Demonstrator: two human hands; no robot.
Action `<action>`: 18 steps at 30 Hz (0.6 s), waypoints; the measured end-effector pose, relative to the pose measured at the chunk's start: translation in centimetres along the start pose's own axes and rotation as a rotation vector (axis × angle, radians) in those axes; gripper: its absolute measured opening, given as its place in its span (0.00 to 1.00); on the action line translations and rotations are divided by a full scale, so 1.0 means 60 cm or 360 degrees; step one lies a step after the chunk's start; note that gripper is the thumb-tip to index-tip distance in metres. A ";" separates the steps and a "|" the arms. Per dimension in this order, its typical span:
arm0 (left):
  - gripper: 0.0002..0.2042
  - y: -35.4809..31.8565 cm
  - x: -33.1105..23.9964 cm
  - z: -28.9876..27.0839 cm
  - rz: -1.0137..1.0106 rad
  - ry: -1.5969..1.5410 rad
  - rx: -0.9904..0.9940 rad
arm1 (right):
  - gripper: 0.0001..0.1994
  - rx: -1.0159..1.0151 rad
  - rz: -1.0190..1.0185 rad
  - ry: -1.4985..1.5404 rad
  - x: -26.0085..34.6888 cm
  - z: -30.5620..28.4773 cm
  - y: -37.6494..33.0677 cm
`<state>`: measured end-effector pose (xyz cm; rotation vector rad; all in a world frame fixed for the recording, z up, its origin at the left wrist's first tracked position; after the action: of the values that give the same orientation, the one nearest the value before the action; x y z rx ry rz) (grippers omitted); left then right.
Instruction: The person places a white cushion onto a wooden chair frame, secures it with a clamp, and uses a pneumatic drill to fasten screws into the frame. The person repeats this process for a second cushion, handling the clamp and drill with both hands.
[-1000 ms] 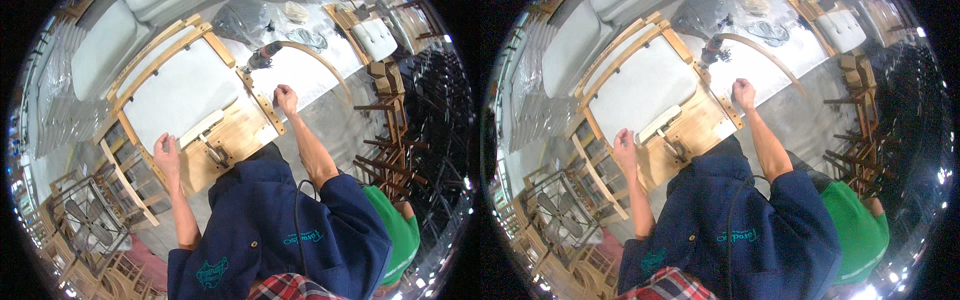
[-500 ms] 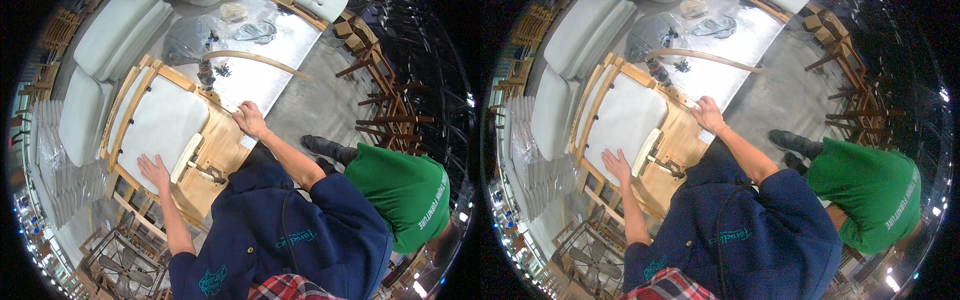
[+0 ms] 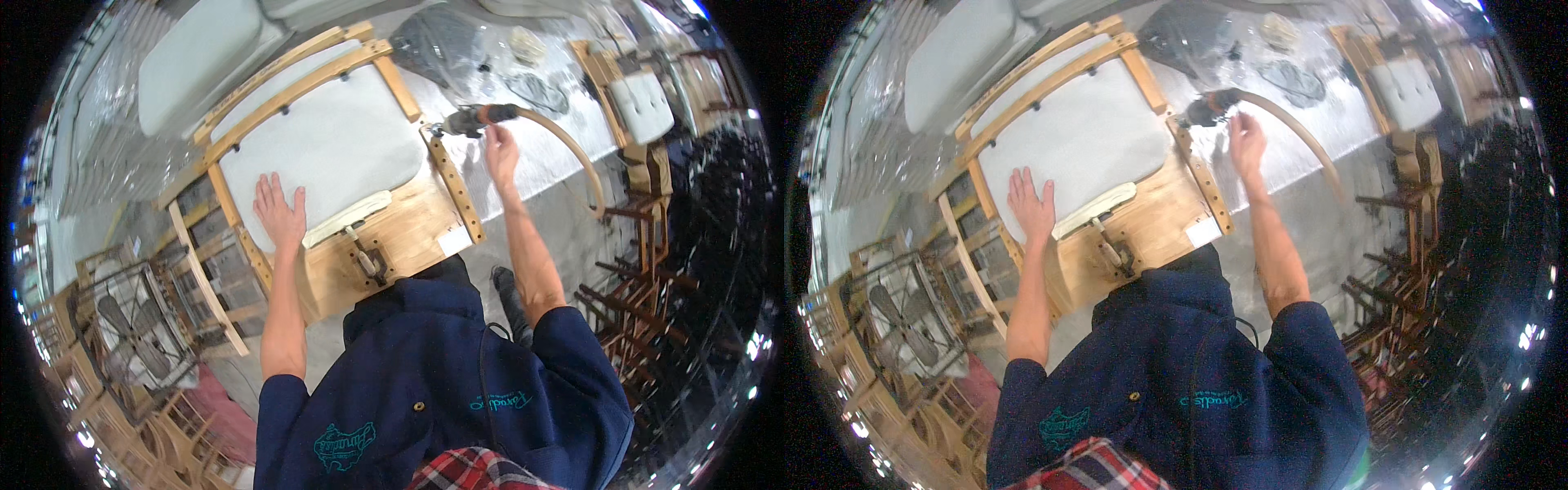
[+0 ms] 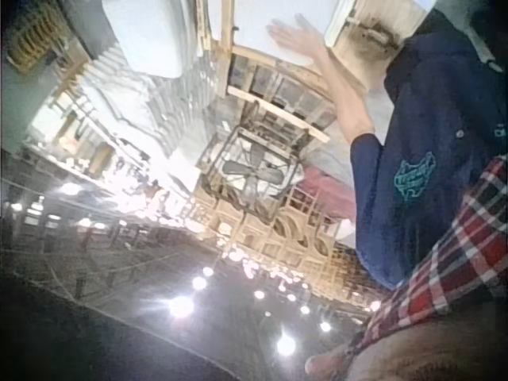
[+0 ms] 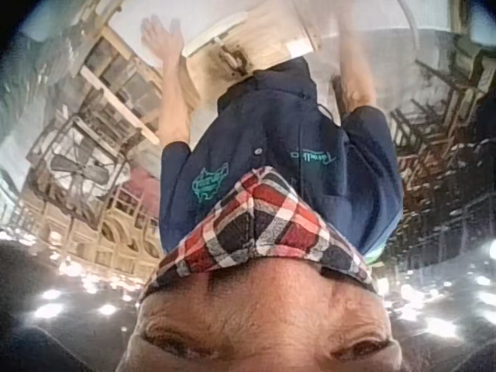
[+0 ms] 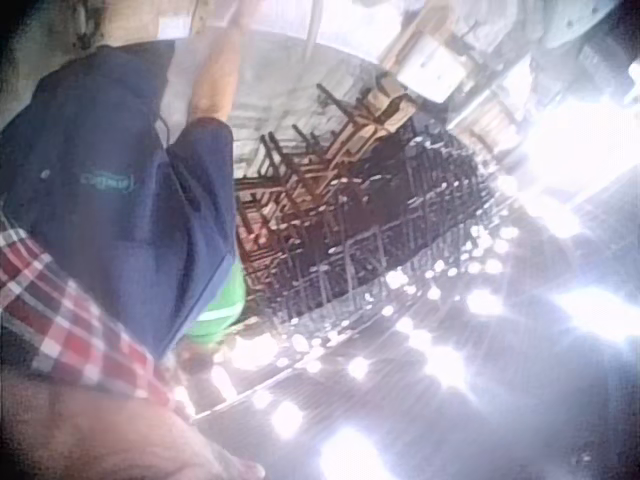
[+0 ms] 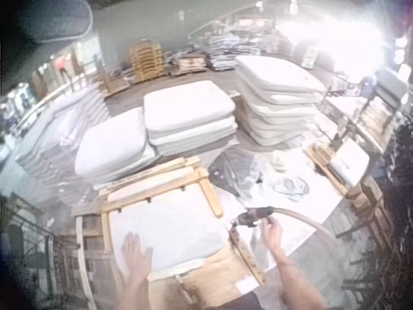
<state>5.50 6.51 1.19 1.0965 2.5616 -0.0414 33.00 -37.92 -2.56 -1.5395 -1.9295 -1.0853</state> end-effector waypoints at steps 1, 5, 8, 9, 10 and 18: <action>0.35 -0.002 0.002 -0.002 -0.0012 0.0010 -0.0014 | 0.18 0.0022 0.0009 -0.0054 -0.011 0.010 0.049; 0.36 -0.006 0.024 -0.003 -0.0010 -0.0027 -0.0121 | 0.19 0.0405 -0.0165 -0.0080 -0.024 0.093 0.220; 0.37 0.021 -0.018 0.016 0.0009 -0.0087 -0.0044 | 0.24 0.0755 -0.0132 -0.0616 -0.153 0.119 0.346; 0.37 0.014 0.001 -0.001 -0.0065 0.0023 -0.0020 | 0.25 0.0867 -0.0062 -0.0769 -0.139 0.155 0.333; 0.37 0.010 0.005 -0.004 -0.0111 0.0076 0.0015 | 0.26 0.0885 -0.0120 -0.0696 -0.119 0.191 0.318; 0.36 -0.003 0.004 -0.024 -0.0183 0.0004 0.0021 | 0.30 0.0905 -0.0267 -0.0009 -0.026 0.233 0.258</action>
<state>4.78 6.77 2.41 0.9533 2.6280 -0.0856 49.97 -26.65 -7.37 -1.0820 -2.1525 -0.5132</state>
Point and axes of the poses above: each hand's wrist, its own y-axis towards the middle knuckle, its own z-axis out of the palm, x = y × z, the point moved 7 cm from there along y, towards the middle knuckle, and after that the axes turned 12 degrees about -z, right-handed, at the moved point
